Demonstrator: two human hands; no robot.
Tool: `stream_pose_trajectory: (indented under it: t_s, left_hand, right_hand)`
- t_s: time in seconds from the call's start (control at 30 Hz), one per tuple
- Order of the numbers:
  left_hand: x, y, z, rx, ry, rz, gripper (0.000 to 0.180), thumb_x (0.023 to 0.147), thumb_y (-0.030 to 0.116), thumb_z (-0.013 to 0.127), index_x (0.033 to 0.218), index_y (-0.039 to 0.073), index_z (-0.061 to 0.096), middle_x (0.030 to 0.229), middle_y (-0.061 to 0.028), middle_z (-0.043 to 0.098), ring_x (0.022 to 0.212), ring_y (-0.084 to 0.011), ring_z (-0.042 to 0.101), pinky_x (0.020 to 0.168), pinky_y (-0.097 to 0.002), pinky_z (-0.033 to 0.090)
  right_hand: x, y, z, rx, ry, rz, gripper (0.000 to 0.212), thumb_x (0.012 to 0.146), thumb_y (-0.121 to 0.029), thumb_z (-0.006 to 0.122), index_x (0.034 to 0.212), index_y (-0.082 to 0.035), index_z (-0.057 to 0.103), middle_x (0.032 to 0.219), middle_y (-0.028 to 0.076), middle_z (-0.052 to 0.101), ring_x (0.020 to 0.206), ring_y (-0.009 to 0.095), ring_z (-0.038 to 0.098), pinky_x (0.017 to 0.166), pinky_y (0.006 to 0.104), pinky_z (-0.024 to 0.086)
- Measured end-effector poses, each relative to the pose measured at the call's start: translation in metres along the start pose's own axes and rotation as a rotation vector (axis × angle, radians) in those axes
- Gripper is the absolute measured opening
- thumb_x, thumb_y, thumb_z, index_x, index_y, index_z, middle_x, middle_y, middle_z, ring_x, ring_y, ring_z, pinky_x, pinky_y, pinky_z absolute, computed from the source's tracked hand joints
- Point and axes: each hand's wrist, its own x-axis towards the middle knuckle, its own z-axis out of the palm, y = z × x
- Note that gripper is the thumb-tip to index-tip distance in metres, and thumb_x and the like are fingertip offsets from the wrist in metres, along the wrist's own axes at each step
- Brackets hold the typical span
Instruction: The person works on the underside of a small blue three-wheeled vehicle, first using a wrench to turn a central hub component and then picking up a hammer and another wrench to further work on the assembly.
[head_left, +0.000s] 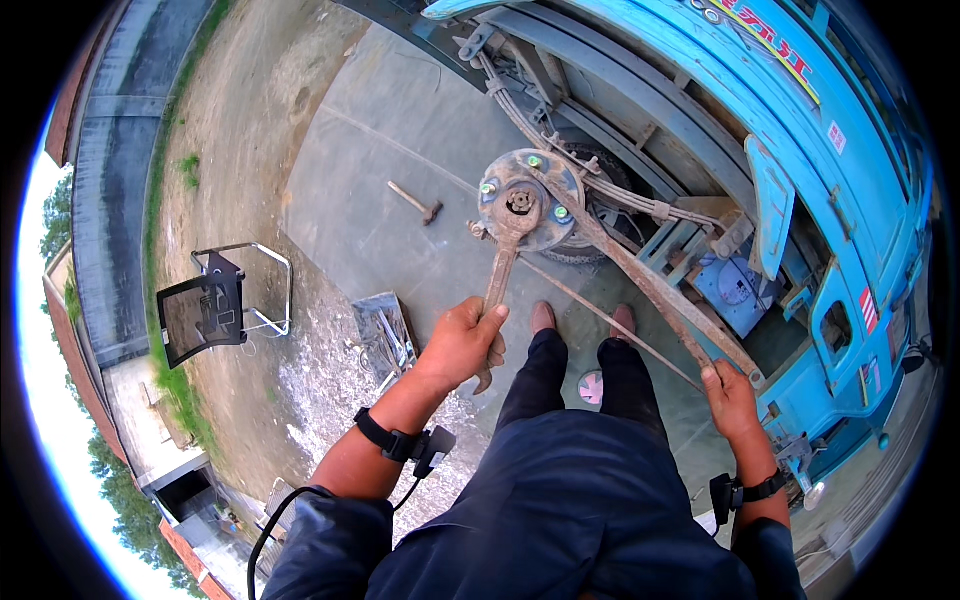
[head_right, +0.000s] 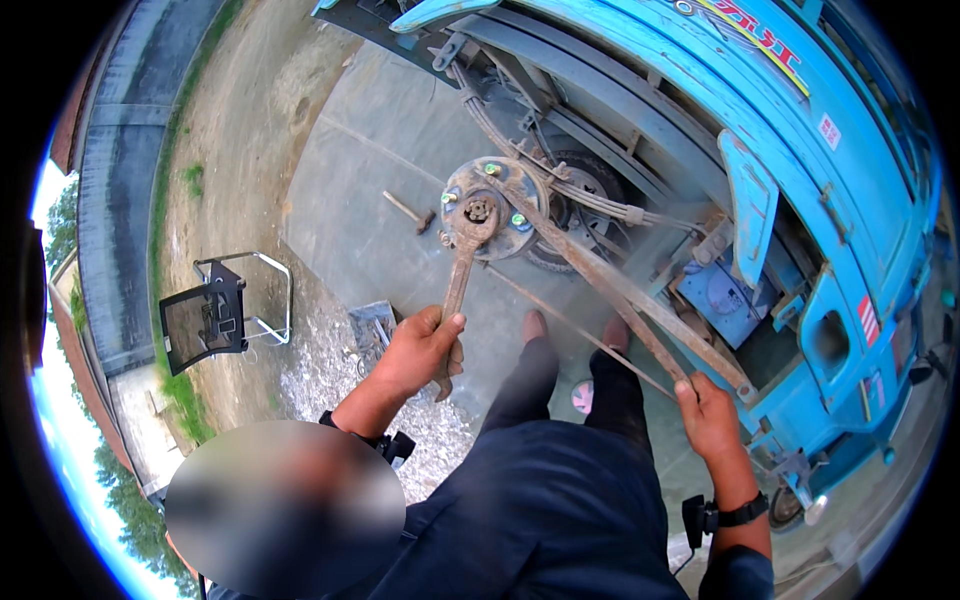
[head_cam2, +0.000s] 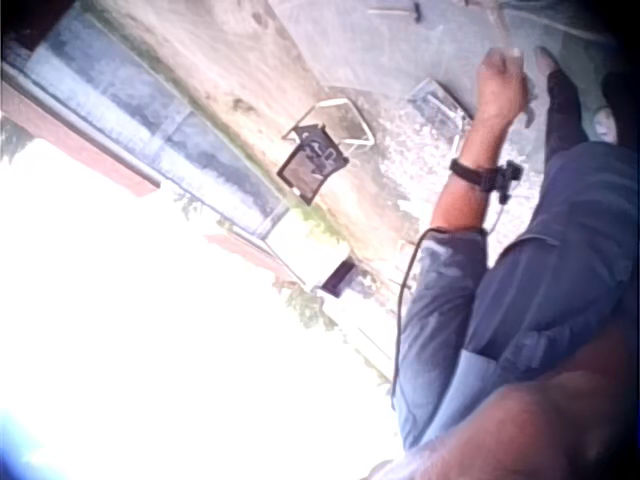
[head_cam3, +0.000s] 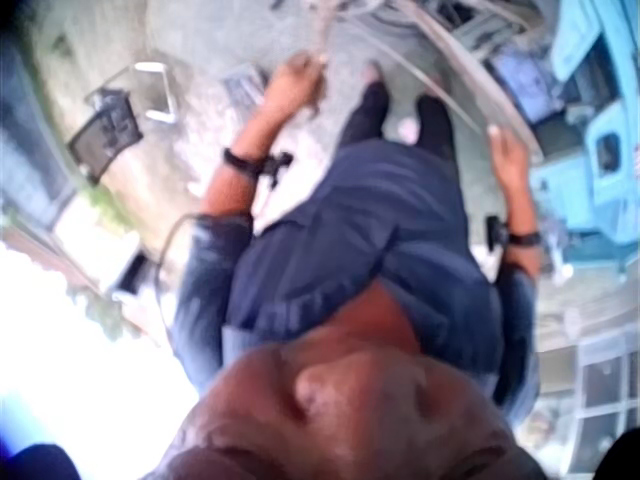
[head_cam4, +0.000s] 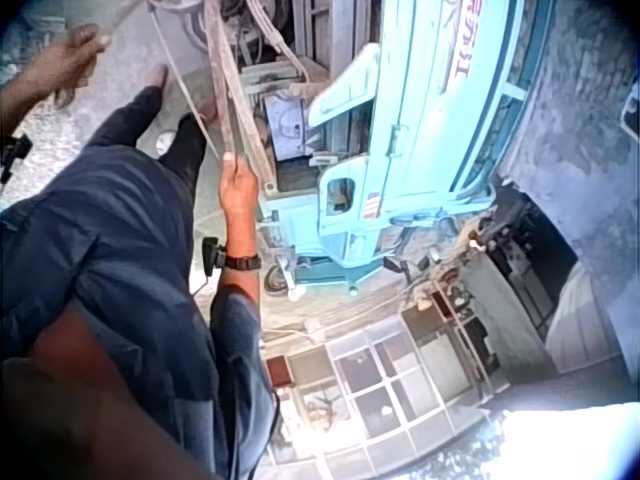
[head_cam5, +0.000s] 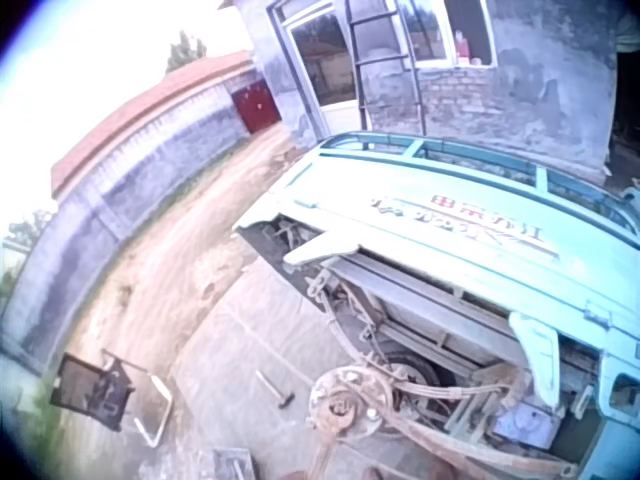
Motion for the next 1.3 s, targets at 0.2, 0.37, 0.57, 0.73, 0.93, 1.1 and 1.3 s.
stream_pose_trajectory:
  t_s: [0.2, 0.37, 0.57, 0.73, 0.93, 1.1, 1.3]
  left_hand:
    - [0.002, -0.001, 0.049, -0.815, -0.331, -0.172, 0.028, 0.104, 0.033, 0.051, 0.109, 0.005, 0.053, 0.096, -0.0149, 0.064, 0.084, -0.0284, 0.068, 0.069, -0.0409, 0.057]
    - [0.015, 0.045, 0.12, -1.197, -0.687, -0.006, 0.04, 0.109, 0.033, 0.036, 0.115, -0.002, 0.055, 0.112, -0.0204, 0.064, 0.097, -0.0341, 0.066, 0.081, -0.045, 0.055]
    - [0.016, 0.056, 0.118, -1.128, -0.726, 0.051, 0.032, 0.106, 0.027, 0.047, 0.116, -0.002, 0.055, 0.115, -0.0181, 0.064, 0.1, -0.03, 0.067, 0.085, -0.042, 0.055]
    - [0.005, 0.002, 0.085, -0.783, -0.593, 0.058, 0.025, 0.103, 0.019, 0.053, 0.12, 0.001, 0.053, 0.102, -0.0149, 0.068, 0.097, -0.0246, 0.068, 0.077, -0.0378, 0.056]
    - [-0.008, -0.024, -0.029, 0.011, 0.1, 0.109, 0.027, 0.102, 0.029, 0.056, 0.106, 0.002, 0.058, 0.07, -0.0035, 0.06, 0.056, -0.0114, 0.057, 0.051, -0.028, 0.048]
    - [-0.005, -0.008, -0.087, 0.513, 0.164, 0.178, 0.043, 0.1, 0.042, 0.057, 0.089, 0.001, 0.059, 0.064, -0.013, 0.059, 0.061, -0.0254, 0.061, 0.056, -0.0391, 0.047]
    - [0.016, 0.012, -0.098, 0.607, 0.106, 0.216, 0.045, 0.098, 0.044, 0.058, 0.086, 0.0, 0.06, 0.065, -0.0177, 0.058, 0.06, -0.0341, 0.056, 0.06, -0.0439, 0.046]
  right_hand:
    - [0.001, -0.005, -0.005, -0.02, 0.018, 0.013, 0.03, 0.098, -0.03, 0.056, 0.087, -0.003, 0.055, 0.075, 0.023, 0.055, 0.073, 0.047, 0.057, 0.063, 0.0457, 0.045]
    - [-0.009, 0.005, 0.016, 0.011, 0.005, -0.019, 0.029, 0.098, -0.029, 0.056, 0.087, -0.002, 0.054, 0.075, 0.023, 0.055, 0.073, 0.045, 0.057, 0.065, 0.0441, 0.046]
    - [-0.008, -0.001, 0.015, 0.102, -0.002, 0.033, 0.03, 0.098, -0.027, 0.056, 0.086, -0.001, 0.054, 0.076, 0.022, 0.054, 0.073, 0.042, 0.057, 0.067, 0.0421, 0.046]
    - [-0.006, 0.002, 0.016, 0.044, 0.002, -0.005, 0.029, 0.098, -0.027, 0.056, 0.085, 0.0, 0.054, 0.075, 0.022, 0.054, 0.073, 0.043, 0.057, 0.066, 0.0421, 0.046]
    - [-0.006, 0.004, 0.019, 0.096, 0.024, -0.004, 0.031, 0.099, -0.028, 0.056, 0.083, -0.001, 0.052, 0.073, 0.022, 0.052, 0.07, 0.043, 0.055, 0.064, 0.0427, 0.045]
    - [-0.005, 0.009, 0.02, 0.108, 0.021, -0.036, 0.034, 0.099, -0.029, 0.056, 0.082, -0.001, 0.05, 0.072, 0.021, 0.049, 0.066, 0.04, 0.051, 0.062, 0.0422, 0.043]
    - [-0.005, 0.008, 0.021, 0.106, 0.024, -0.044, 0.034, 0.1, -0.028, 0.056, 0.081, -0.001, 0.049, 0.072, 0.02, 0.048, 0.066, 0.039, 0.05, 0.063, 0.041, 0.043]
